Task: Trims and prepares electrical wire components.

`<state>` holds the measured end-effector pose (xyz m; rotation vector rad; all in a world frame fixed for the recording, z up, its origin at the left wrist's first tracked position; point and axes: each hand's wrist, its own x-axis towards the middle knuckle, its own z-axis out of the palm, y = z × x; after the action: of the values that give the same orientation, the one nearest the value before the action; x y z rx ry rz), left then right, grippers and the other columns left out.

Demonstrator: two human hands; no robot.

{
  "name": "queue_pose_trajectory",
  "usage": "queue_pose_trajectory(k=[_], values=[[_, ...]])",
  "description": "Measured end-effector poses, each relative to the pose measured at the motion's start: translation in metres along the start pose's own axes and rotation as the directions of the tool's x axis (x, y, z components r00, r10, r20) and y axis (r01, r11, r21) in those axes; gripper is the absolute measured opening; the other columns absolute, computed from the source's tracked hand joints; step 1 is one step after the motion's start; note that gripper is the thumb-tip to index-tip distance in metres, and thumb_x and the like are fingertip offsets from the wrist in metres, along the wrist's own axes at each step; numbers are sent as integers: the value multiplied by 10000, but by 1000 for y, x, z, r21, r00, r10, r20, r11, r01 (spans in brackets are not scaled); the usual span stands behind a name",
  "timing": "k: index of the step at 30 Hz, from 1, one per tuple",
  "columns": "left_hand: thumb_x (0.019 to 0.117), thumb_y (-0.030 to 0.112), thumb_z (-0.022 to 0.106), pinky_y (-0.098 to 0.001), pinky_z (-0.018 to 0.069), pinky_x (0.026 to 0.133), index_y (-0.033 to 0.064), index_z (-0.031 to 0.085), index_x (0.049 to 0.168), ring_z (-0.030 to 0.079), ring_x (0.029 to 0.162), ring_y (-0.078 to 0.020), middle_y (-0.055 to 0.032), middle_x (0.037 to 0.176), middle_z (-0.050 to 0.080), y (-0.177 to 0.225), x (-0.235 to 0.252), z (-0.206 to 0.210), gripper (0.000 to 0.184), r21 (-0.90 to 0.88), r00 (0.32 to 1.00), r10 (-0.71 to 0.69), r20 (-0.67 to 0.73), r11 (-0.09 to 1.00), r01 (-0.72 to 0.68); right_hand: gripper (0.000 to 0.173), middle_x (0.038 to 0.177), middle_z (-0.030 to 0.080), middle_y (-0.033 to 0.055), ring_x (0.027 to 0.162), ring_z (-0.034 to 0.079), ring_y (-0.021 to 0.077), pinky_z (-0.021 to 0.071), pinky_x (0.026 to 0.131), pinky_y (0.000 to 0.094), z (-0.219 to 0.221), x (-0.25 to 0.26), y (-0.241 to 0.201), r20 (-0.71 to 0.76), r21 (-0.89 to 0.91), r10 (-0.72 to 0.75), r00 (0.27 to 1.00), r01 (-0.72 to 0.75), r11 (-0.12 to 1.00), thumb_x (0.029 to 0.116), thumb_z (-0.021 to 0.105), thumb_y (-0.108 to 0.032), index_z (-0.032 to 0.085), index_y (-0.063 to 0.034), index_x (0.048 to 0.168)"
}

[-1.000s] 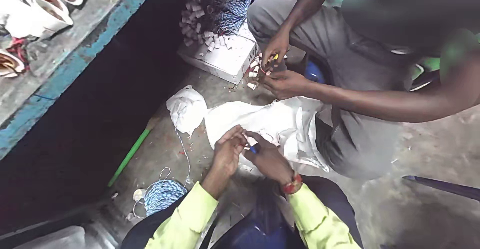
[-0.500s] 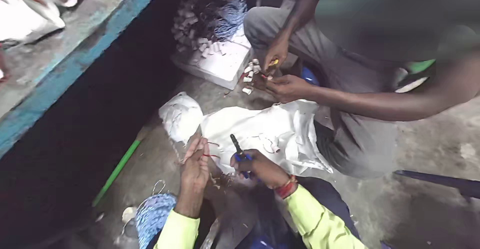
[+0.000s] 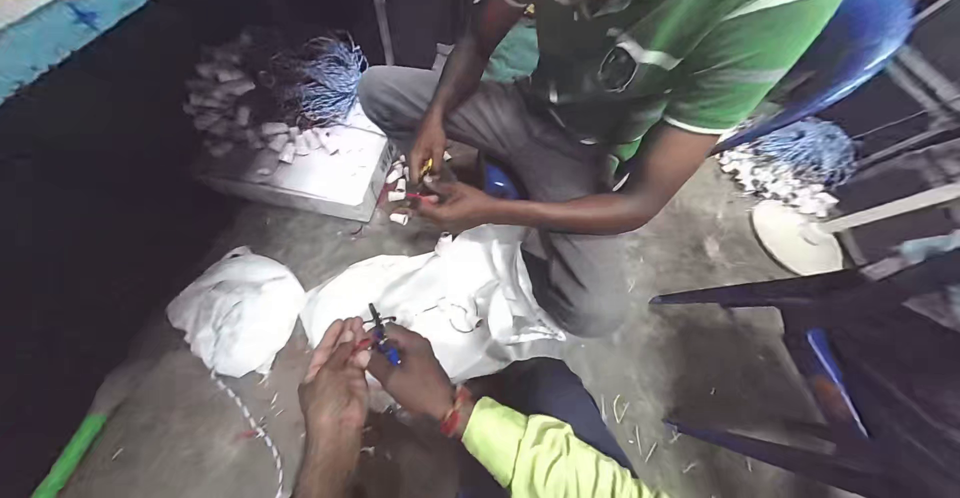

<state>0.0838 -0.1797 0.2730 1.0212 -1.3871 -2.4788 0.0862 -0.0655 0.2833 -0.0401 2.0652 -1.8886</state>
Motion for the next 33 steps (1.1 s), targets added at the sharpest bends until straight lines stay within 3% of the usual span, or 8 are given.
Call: queue_pose_trajectory(k=[6, 12, 15, 18, 23, 27, 30, 33], values=[[972, -134, 461, -230, 600, 689, -24, 570, 1264, 726, 842, -99, -56, 1028, 740, -12, 0, 14, 331, -5, 999, -46, 14, 999, 46, 201, 857, 651, 66, 730, 607, 141, 523, 687, 363, -6, 8, 1, -144, 50, 42, 989, -35, 998, 963, 598, -146, 677, -30, 1107], [1024, -24, 488, -261, 607, 675, -15, 604, 1209, 714, 756, -118, -65, 954, 735, -5, -2, 21, 219, 16, 986, -165, 38, 986, 165, 181, 924, 690, 53, 797, 652, 109, 562, 747, 333, -13, 9, 0, -201, 92, 35, 979, -16, 996, 966, 597, -82, 687, -39, 1117], [1055, 118, 535, -332, 594, 785, 13, 667, 1197, 699, 908, -160, -78, 1056, 717, -8, 0, 16, 221, 248, 980, -195, 34, 952, 180, 167, 900, 675, 40, 766, 630, 98, 545, 712, 316, -14, 9, 1, -203, 68, 37, 978, -23, 997, 967, 596, -76, 685, -48, 1105], [1067, 213, 530, -435, 486, 934, 8, 703, 1159, 620, 1102, -181, -90, 1161, 709, -11, -2, 12, 283, 486, 990, -100, 104, 873, 37, 191, 924, 663, 42, 748, 613, 99, 538, 697, 310, -15, 11, 3, -197, 86, 36, 980, -19, 996, 958, 575, -76, 674, -48, 1119], [1038, 195, 550, -301, 548, 888, 51, 728, 891, 684, 892, -63, 9, 886, 743, -7, 0, 10, 272, 561, 946, 67, 316, 792, -243, 195, 895, 648, 34, 708, 592, 95, 525, 660, 307, -19, 11, 2, -202, 93, 60, 977, -42, 995, 958, 570, -84, 664, -45, 1125], [1010, 214, 603, -290, 565, 828, 54, 759, 1037, 687, 839, -47, 7, 903, 747, 1, 8, 0, 225, 662, 898, 30, 439, 665, -346, 191, 848, 646, 37, 686, 601, 106, 532, 645, 316, -20, 12, 5, -212, 117, 81, 974, -57, 991, 947, 571, -63, 670, -43, 1110], [1003, 284, 605, -375, 554, 864, 97, 783, 1033, 695, 898, -82, 8, 946, 760, 10, 8, -5, 260, 728, 876, -34, 481, 573, -377, 198, 840, 656, 36, 707, 627, 101, 557, 681, 310, -23, 12, 0, -228, 122, 110, 968, -84, 989, 955, 583, -44, 657, -29, 1138], [991, 260, 620, -351, 550, 834, 95, 783, 1033, 685, 865, -74, 17, 920, 750, 16, 7, -7, 236, 733, 854, -83, 514, 560, -386, 197, 827, 640, 38, 683, 602, 106, 533, 658, 313, -25, 14, 1, -249, 96, 116, 961, -95, 991, 952, 600, -60, 671, -39, 1135]])
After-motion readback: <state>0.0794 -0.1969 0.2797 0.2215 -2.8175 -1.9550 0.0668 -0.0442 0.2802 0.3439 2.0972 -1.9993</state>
